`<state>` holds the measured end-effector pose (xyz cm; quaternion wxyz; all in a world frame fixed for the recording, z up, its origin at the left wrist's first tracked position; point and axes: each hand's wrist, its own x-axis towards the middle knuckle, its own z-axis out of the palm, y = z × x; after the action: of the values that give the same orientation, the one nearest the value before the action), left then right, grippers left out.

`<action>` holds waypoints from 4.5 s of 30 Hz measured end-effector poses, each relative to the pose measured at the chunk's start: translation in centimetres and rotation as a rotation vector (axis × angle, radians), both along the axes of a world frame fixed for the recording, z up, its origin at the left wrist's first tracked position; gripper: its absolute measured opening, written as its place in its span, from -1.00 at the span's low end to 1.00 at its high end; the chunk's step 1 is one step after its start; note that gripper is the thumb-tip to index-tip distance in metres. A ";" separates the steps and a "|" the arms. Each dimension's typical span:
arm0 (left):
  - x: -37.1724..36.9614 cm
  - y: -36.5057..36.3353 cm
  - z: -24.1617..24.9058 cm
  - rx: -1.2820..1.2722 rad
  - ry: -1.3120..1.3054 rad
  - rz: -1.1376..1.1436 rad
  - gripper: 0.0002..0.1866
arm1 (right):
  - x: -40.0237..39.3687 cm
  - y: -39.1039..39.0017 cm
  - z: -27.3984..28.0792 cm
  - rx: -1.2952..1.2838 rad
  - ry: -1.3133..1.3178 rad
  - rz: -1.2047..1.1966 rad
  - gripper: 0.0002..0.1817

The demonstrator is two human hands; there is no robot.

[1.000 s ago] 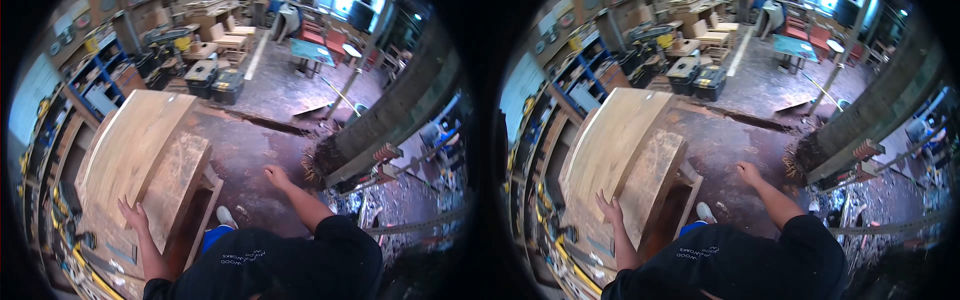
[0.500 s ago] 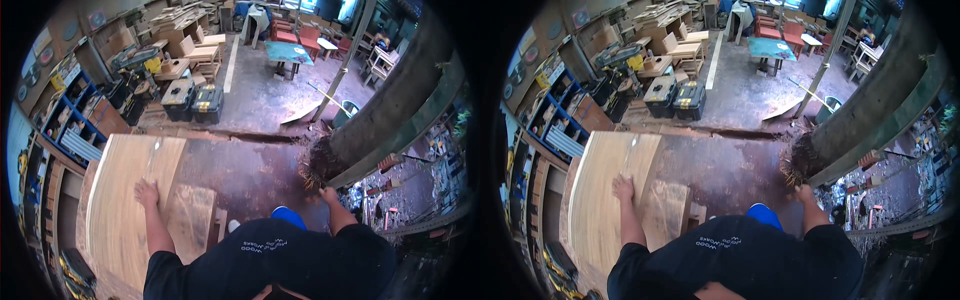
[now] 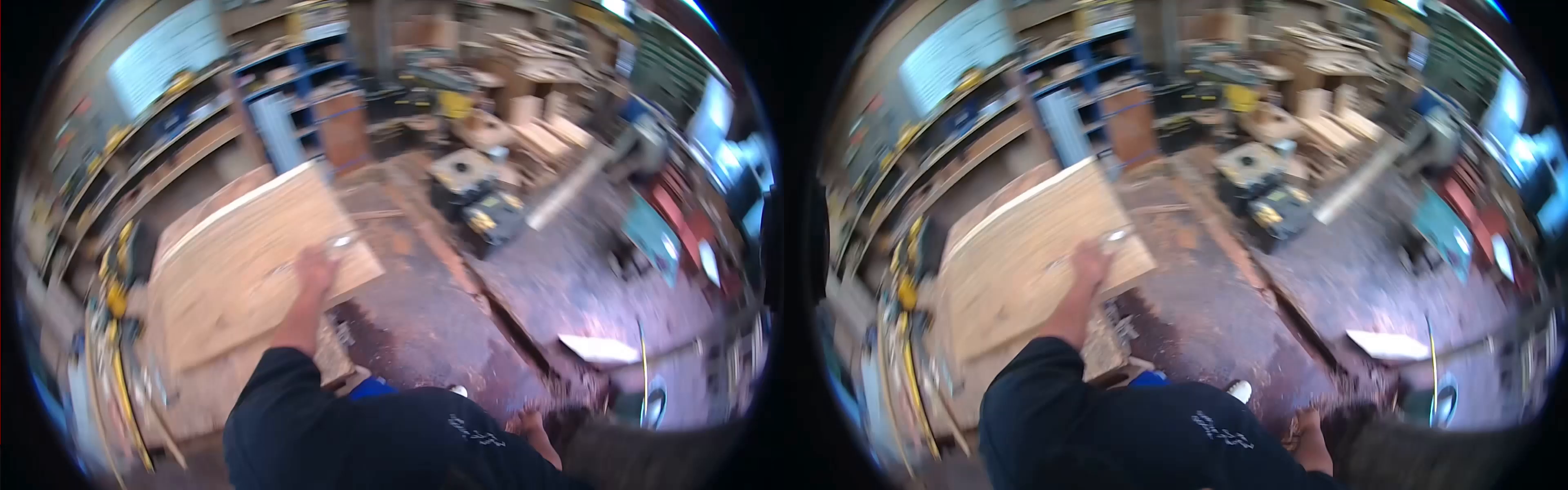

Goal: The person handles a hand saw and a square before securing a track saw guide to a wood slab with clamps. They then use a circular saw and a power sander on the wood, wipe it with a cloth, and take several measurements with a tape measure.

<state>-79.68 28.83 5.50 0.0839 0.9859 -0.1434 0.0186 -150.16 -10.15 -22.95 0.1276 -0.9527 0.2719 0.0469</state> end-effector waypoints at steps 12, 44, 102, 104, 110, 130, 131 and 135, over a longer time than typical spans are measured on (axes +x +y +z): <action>-1.1 -3.7 1.4 -0.044 0.078 0.287 -0.17 | 25.9 -19.4 12.9 0.576 -0.222 -0.376 -0.65; 25.9 -10.6 1.9 -0.017 -0.035 0.965 -0.27 | 109.8 -36.5 6.6 0.945 0.335 0.364 -0.72; 82.3 57.8 -18.2 -1.181 0.356 1.411 -0.46 | 223.5 91.8 41.4 0.081 -0.195 0.865 -0.37; 80.9 58.6 -17.9 -1.149 0.420 1.426 -0.47 | 225.5 92.6 40.2 0.049 -0.172 0.800 -0.35; 79.5 63.4 -19.9 -1.068 0.579 1.399 -0.51 | 223.1 91.6 41.9 -0.009 -0.229 0.872 -0.35; 112.0 62.7 4.9 -1.587 -0.152 1.014 -0.58 | 201.6 94.0 37.1 0.606 0.332 2.116 -0.18; 112.6 62.0 5.6 -1.730 -0.168 1.018 -0.54 | 202.1 94.1 37.6 0.551 0.215 2.196 -0.15; 113.6 59.1 7.5 -2.004 -0.485 0.961 -0.45 | 203.5 95.5 37.9 0.958 -0.202 2.389 -0.08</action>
<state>33.91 87.92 12.98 0.7885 0.3984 0.3163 0.3456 53.39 85.36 14.98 0.3539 -0.4630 -0.7984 0.1518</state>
